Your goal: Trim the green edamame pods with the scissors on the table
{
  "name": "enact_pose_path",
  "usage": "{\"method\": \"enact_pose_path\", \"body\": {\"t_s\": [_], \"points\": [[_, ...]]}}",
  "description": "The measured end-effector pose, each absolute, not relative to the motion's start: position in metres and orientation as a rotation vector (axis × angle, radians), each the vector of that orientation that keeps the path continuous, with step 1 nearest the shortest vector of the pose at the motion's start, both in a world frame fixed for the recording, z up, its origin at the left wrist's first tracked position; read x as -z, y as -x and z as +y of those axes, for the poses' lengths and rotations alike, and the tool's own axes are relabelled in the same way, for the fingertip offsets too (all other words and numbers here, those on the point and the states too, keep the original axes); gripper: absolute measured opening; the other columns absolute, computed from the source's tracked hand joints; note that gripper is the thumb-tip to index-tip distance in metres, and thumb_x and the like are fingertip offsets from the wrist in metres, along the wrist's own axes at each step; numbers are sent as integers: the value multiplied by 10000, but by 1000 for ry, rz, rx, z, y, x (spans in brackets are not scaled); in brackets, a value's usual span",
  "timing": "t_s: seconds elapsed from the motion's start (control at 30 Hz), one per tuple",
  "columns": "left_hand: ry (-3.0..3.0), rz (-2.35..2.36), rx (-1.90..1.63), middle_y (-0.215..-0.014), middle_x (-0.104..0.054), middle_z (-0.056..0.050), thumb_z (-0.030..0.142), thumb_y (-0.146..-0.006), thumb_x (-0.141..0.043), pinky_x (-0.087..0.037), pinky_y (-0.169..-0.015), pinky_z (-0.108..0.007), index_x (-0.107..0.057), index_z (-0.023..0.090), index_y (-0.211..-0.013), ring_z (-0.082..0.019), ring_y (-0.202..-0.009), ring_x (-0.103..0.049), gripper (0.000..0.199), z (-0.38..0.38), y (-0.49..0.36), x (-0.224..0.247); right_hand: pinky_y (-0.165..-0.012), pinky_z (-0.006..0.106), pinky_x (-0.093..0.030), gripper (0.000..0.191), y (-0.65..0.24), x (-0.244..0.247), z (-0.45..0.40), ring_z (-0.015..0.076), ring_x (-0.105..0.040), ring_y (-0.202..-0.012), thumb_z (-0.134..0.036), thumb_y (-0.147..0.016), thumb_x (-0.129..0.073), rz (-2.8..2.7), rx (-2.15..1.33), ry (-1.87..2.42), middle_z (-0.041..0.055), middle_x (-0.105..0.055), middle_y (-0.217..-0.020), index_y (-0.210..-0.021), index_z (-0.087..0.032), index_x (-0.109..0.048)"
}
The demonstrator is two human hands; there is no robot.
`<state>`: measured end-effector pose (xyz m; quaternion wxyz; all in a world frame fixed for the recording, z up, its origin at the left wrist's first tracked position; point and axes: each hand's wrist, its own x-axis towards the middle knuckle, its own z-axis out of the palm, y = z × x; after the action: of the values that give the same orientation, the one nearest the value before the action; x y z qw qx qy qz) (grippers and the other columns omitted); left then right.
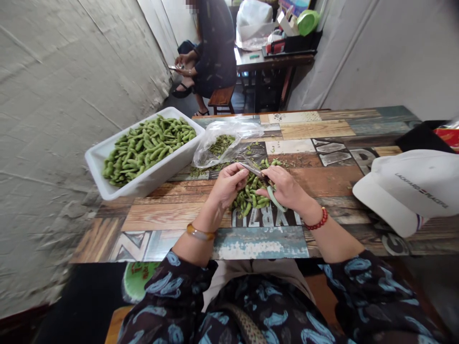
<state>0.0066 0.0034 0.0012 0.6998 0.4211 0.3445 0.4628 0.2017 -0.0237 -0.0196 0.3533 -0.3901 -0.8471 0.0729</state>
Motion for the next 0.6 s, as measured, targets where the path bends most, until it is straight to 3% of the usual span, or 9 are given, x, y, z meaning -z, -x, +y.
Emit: {"method": "enact_pose_path", "body": {"t_s": [0.17,0.37,0.5,0.6], "points": [[-891,774,-1066,-557,-443,64,292,-660,-802,-235,-441,-162,-620,145,-786,-37,-472,-362,265,7,-1,-6,-783,414,-513,329,-205,18,-22,272,-611,-872,-480,-908,-621,-2142,-270,1025,104,-657,-935,-1057,-190,-579],[-809,754,-1101,-775,-590,8,232,-676,-634,-382,-476,-192,-504,182,-753,-91,-593,-531,160,17,13,-12,-782,429,-530,381,-213,14,-18,285,-639,-876,-543,-890,-616,-2053,-216,1099,106,-659,-909,-1044,-194,-600],[-1073,1007,-1077,-623,-516,37,181,-689,-541,-344,-470,-212,-548,184,-758,-93,-498,-453,70,22,16,-5,-791,441,-533,399,-212,15,-19,289,-641,-882,-565,-890,-604,-2067,-239,1121,115,-669,-932,-1054,-201,-604],[-1554,1282,-1035,-594,-531,24,213,-761,-547,-355,-539,-232,-660,164,-807,-108,-539,-453,132,26,16,5,-800,452,-534,425,-212,18,-18,301,-641,-902,-578,-888,-596,-2070,-232,1130,135,-671,-950,-1052,-187,-606]]}}
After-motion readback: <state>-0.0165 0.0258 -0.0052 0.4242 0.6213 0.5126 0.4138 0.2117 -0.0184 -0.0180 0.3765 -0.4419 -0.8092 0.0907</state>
